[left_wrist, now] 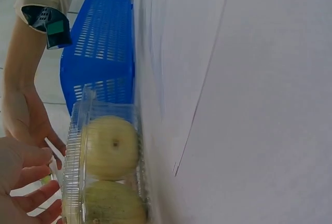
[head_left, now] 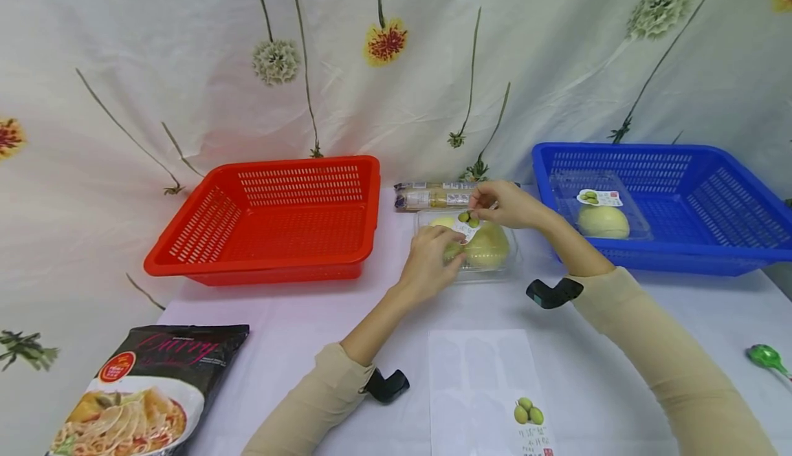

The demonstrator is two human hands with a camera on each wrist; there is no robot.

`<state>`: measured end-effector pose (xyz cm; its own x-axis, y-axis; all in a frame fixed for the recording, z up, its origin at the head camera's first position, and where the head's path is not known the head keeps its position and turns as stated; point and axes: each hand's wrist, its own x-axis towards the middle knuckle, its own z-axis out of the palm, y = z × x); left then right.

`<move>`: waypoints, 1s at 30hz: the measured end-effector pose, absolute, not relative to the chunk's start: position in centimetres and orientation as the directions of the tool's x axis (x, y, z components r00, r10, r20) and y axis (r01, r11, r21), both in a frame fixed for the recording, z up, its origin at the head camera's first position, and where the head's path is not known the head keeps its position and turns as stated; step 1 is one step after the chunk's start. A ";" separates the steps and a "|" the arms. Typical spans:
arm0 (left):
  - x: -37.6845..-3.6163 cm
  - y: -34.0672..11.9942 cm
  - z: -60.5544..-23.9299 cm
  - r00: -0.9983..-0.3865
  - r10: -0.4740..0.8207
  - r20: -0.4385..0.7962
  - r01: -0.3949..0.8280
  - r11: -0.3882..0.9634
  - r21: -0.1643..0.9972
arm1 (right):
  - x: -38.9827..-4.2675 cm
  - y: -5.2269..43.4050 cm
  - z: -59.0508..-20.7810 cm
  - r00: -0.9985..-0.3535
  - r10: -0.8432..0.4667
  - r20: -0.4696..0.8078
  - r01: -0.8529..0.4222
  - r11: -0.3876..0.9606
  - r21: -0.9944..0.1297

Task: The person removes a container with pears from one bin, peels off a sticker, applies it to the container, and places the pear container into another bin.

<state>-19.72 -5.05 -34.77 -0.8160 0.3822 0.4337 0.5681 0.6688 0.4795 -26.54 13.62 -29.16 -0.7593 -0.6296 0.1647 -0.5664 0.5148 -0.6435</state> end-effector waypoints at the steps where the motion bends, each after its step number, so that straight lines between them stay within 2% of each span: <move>1: -19.7 -5.0 -34.8 -0.816 0.384 0.433 0.569 0.668 0.480 | -26.6 13.6 -29.1 -0.757 -0.632 0.165 -0.567 0.512 -0.645; 11: -19.7 -4.7 -35.1 -0.799 0.410 0.439 0.584 0.702 0.407 | -27.5 12.9 -29.7 -0.758 -0.633 0.157 -0.564 0.516 -0.644; 17: -19.5 -4.7 -35.4 -0.792 0.451 0.412 0.590 0.739 0.325 | -27.7 12.7 -30.5 -0.794 -0.589 0.152 -0.538 0.563 -0.627; 25: -19.0 -4.9 -35.3 -0.818 0.505 0.275 0.557 0.815 0.161 | -27.5 12.6 -32.0 -0.843 -0.523 0.123 -0.493 0.663 -0.564; 30: -18.8 -5.2 -35.5 -0.842 0.482 0.240 0.526 0.833 0.171 | -27.4 12.7 -32.9 -0.896 -0.440 0.056 -0.404 0.757 -0.514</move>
<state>-18.84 -5.18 -35.47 -0.8424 0.4822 0.2404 0.5257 0.8334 0.1707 -27.42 12.75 -32.90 -0.8960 -0.4405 0.0559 -0.4040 0.7567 -0.5139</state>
